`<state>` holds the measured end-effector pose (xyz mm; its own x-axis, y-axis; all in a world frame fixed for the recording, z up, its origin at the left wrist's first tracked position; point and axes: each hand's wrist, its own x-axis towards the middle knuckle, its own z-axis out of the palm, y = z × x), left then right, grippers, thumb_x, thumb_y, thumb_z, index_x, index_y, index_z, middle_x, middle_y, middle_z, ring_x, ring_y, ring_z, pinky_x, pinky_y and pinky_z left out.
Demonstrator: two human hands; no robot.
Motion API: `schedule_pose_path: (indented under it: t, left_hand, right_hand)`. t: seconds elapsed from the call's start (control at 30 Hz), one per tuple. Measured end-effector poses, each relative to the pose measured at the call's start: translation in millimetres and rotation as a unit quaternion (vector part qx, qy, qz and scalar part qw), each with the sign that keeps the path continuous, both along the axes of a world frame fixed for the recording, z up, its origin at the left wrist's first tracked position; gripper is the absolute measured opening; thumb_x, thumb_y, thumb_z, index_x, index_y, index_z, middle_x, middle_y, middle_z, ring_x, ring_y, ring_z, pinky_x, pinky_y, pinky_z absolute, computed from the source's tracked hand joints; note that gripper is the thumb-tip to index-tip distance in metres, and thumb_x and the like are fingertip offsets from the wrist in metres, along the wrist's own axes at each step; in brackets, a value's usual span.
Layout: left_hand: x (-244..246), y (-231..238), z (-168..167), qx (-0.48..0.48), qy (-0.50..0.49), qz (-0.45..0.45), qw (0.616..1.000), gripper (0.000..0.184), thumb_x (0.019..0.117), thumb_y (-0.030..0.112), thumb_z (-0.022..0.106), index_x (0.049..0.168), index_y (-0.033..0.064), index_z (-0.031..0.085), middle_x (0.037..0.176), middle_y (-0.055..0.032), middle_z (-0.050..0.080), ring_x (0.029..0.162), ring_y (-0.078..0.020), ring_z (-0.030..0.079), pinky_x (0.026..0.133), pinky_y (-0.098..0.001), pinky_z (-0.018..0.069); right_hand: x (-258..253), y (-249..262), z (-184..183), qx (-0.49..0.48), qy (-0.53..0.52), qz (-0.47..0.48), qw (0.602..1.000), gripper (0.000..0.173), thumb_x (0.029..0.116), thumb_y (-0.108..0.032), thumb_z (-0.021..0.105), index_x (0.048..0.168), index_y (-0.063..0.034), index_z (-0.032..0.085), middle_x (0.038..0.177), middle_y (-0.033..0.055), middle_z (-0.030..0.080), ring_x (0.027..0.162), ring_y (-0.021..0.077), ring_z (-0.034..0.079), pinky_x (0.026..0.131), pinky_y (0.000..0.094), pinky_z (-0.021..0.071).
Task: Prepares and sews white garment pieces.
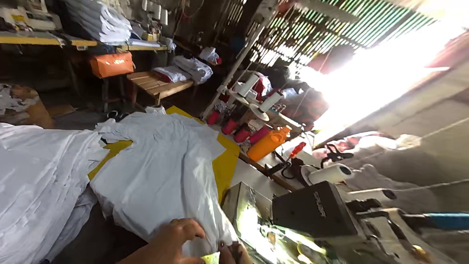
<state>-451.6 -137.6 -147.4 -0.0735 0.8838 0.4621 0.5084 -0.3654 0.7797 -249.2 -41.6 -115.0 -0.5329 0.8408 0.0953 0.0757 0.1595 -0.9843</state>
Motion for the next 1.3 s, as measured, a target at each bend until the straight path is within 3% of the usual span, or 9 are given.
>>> schedule_pose_path:
  t: [0.17, 0.5, 0.57, 0.7, 0.8, 0.9, 0.97, 1.1, 1.3]
  left_hand:
    - [18, 24, 3, 0.051, 0.029, 0.019, 0.998, 0.014, 0.0972, 0.02, 0.065, 0.097, 0.0105, 0.075, 0.102, -0.0051, 0.075, 0.105, -0.0186, 0.07, 0.094, -0.0361, 0.0561]
    - [8, 17, 23, -0.068, -0.139, -0.013, 0.988, 0.016, 0.0993, 0.007, 0.056, 0.111, -0.0009, 0.064, 0.09, -0.0105, 0.071, 0.071, -0.0147, 0.069, 0.068, -0.0316, 0.0593]
    - [1, 17, 25, -0.092, -0.135, 0.002, 0.987, 0.018, 0.1007, 0.009, 0.056, 0.116, 0.0, 0.06, 0.095, -0.0116, 0.071, 0.082, -0.0162, 0.071, 0.077, -0.0331, 0.06]
    - [-11, 19, 17, 0.101, 0.17, 0.203, 0.959, 0.02, 0.0881, 0.016, 0.064, 0.105, 0.0103, 0.073, 0.09, -0.0098, 0.071, 0.085, -0.0287, 0.07, 0.075, -0.0456, 0.0575]
    - [-46, 4, 33, 0.208, 0.169, 0.292, 0.918, 0.017, 0.0998, 0.026, 0.057, 0.105, 0.017, 0.069, 0.105, -0.0049, 0.069, 0.105, -0.0231, 0.063, 0.095, -0.0398, 0.0494]
    - [-76, -12, 21, 0.229, 0.159, 0.217, 0.936, 0.02, 0.1035, 0.014, 0.05, 0.103, 0.0141, 0.07, 0.115, -0.0053, 0.074, 0.121, -0.0189, 0.065, 0.111, -0.0344, 0.0465]
    - [-86, -22, -8, 0.167, 0.193, 0.175, 0.951, 0.028, 0.0996, 0.008, 0.049, 0.099, 0.0136, 0.076, 0.11, -0.0056, 0.077, 0.115, -0.0203, 0.07, 0.107, -0.0368, 0.0499]
    - [-87, -46, -71, 0.006, 0.223, 0.103, 0.969, 0.029, 0.0947, 0.009, 0.055, 0.106, 0.0184, 0.079, 0.122, -0.0037, 0.075, 0.124, -0.0276, 0.066, 0.105, -0.0585, 0.0472]
    - [-73, -44, -79, -0.024, 0.143, 0.193, 0.97, 0.037, 0.1032, 0.043, 0.052, 0.088, 0.0197, 0.076, 0.113, -0.0001, 0.073, 0.119, -0.0198, 0.063, 0.108, -0.0526, 0.042]
  right_hand:
    - [0, -4, 1, -0.077, 0.02, -0.028, 0.996, 0.009, 0.0961, -0.004, 0.061, 0.096, -0.0126, 0.062, 0.064, -0.0108, 0.06, 0.049, -0.0025, 0.049, 0.049, 0.0177, 0.0456]
    - [3, 0, 11, -0.095, 0.048, 0.001, 0.994, 0.016, 0.0974, 0.002, 0.056, 0.102, -0.0124, 0.061, 0.068, -0.0076, 0.066, 0.05, -0.002, 0.055, 0.048, 0.0158, 0.0483]
    - [-2, 1, 8, -0.104, 0.054, -0.003, 0.993, 0.017, 0.0976, 0.005, 0.05, 0.105, -0.0105, 0.053, 0.066, -0.0054, 0.062, 0.049, 0.0002, 0.054, 0.046, 0.0175, 0.0477]
    - [-19, -5, -2, 0.109, -0.045, 0.012, 0.993, 0.025, 0.0875, 0.003, 0.06, 0.111, 0.0031, 0.053, 0.084, -0.0014, 0.062, 0.066, -0.0023, 0.059, 0.06, 0.0157, 0.0522]
    - [-24, -4, -3, 0.391, -0.135, -0.071, 0.907, 0.015, 0.0769, -0.007, 0.07, 0.089, 0.0021, 0.067, 0.071, 0.007, 0.064, 0.06, 0.0065, 0.059, 0.057, 0.0194, 0.0508]
    - [-23, 3, -20, 0.484, -0.133, -0.089, 0.86, 0.009, 0.0824, -0.011, 0.067, 0.089, -0.0042, 0.067, 0.082, 0.0102, 0.063, 0.068, 0.0076, 0.06, 0.063, 0.015, 0.0508]
    - [-16, 7, -42, 0.477, -0.147, -0.024, 0.866, 0.016, 0.085, -0.008, 0.065, 0.099, -0.0053, 0.073, 0.104, 0.016, 0.065, 0.088, 0.013, 0.066, 0.078, 0.0184, 0.0551]
    - [-1, 12, -74, 0.379, -0.223, 0.129, 0.889, 0.04, 0.0771, 0.005, 0.068, 0.115, -0.0027, 0.077, 0.124, 0.0203, 0.07, 0.098, 0.0278, 0.075, 0.079, 0.0388, 0.0633]
    - [-11, 11, -75, 0.296, -0.223, 0.044, 0.928, 0.012, 0.0859, -0.008, 0.07, 0.093, -0.0022, 0.079, 0.109, 0.0148, 0.07, 0.088, 0.0145, 0.07, 0.075, 0.0255, 0.0598]
